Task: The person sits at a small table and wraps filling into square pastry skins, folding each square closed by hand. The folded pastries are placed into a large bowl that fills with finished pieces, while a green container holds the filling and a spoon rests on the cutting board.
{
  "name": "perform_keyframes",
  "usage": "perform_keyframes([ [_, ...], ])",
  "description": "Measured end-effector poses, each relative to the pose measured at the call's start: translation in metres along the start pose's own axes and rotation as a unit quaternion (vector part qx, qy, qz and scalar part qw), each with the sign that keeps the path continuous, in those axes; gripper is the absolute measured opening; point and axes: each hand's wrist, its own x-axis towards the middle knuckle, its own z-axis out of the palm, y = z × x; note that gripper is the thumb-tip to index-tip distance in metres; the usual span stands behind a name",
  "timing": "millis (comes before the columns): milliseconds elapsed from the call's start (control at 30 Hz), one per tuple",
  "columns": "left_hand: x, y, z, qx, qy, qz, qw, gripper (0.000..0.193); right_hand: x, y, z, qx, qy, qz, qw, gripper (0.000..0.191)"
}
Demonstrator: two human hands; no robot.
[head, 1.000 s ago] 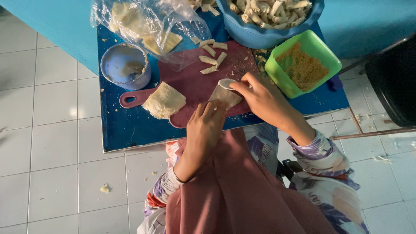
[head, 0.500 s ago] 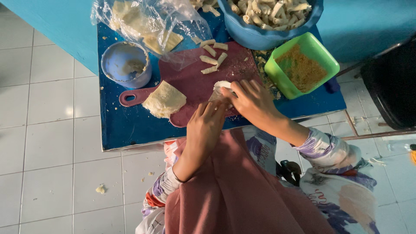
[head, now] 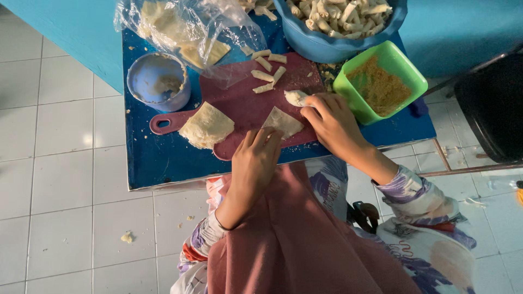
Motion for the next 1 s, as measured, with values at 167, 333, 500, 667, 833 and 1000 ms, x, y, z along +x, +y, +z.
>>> perform_keyframes([
  [167,0.0,-0.003,0.001,0.019,0.009,0.034,0.999,0.019,-0.019,0.027,-0.026,0.03,0.034,0.104,0.994,0.007],
  [333,0.001,-0.003,0.003,0.026,0.026,0.009,0.999,0.024,-0.049,0.098,-0.019,-0.302,-0.166,0.208,0.915,0.019],
  [500,0.0,-0.003,0.002,0.073,0.036,-0.072,0.994,0.023,-0.062,0.136,0.006,-0.187,-0.366,0.285,0.866,0.029],
  [667,-0.001,-0.005,0.006,0.101,0.06,-0.106,0.987,0.028,-0.053,0.139,-0.006,-0.001,-0.381,0.309,0.871,0.039],
  [833,-0.002,-0.009,0.013,0.103,0.044,-0.108,0.988,0.017,-0.043,0.129,-0.017,0.105,-0.335,0.332,0.875,0.027],
  [1000,0.002,-0.009,0.016,0.066,0.036,-0.126,0.989,0.014,-0.047,0.129,-0.006,0.097,-0.286,0.315,0.9,0.025],
])
